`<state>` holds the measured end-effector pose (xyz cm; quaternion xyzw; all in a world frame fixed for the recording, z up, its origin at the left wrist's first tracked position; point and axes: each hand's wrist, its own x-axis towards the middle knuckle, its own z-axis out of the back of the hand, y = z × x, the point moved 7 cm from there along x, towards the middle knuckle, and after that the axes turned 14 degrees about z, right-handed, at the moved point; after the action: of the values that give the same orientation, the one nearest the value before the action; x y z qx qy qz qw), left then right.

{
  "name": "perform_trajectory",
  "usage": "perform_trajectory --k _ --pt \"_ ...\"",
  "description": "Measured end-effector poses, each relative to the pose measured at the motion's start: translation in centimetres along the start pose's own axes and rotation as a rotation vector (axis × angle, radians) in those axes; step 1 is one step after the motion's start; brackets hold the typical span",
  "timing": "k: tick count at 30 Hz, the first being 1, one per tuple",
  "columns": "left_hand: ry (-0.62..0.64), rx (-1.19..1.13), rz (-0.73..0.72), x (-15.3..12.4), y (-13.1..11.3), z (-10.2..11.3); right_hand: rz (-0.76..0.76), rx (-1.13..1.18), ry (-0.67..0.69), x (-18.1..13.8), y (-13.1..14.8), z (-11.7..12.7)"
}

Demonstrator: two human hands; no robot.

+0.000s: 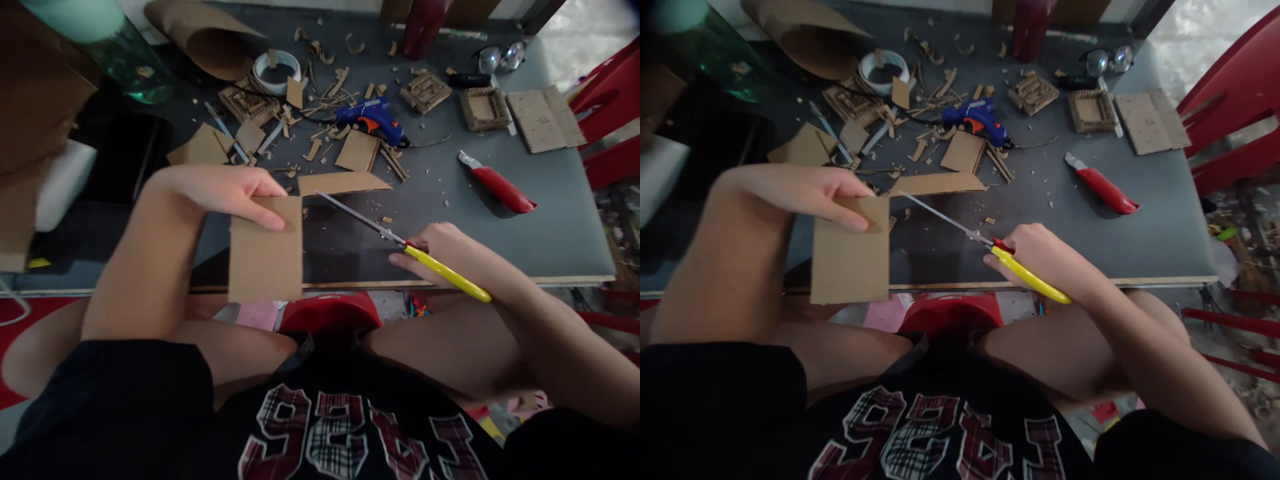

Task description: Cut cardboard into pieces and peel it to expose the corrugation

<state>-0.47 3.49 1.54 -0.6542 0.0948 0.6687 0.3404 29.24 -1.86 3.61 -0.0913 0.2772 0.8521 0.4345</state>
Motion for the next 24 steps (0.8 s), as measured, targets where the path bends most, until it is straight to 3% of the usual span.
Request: perform_trajectory --k 2,5,12,15,17,19,21,23,24 --pt "-0.056 0.025 -0.052 -0.2 0.0 1.4 -0.043 0.029 -0.013 -0.3 -0.4 0.2" --pt "-0.075 0.036 -0.248 -0.9 -1.0 2.1 -0.083 -0.004 -0.027 -0.8 -1.4 1.0" --pt "0.027 0.370 -0.239 -2.2 -1.8 -1.2 -0.471 -0.332 -0.191 -2.4 -6.1 4.4" --pt "0.076 0.575 -0.299 -2.8 -2.1 -2.5 -0.562 -0.415 -0.161 -2.7 -6.4 4.5" --pt "0.119 0.639 -0.375 -3.2 -2.6 -3.4 -0.559 -0.467 -0.273 -2.9 -5.4 5.1" --pt "0.170 0.602 -0.478 -3.8 -3.4 -4.6 -0.402 -0.428 -0.479 -2.6 -3.4 5.7" --pt "0.176 0.456 -0.538 -4.3 -4.3 -5.6 -0.053 -0.206 -0.592 -1.3 -1.0 5.4" --pt "0.121 0.256 -0.550 -4.6 -5.1 -6.1 0.267 0.118 -0.492 0.6 1.0 3.9" --pt "0.090 0.169 -0.542 -4.7 -5.4 -6.1 0.343 0.266 -0.397 1.4 1.5 3.0"
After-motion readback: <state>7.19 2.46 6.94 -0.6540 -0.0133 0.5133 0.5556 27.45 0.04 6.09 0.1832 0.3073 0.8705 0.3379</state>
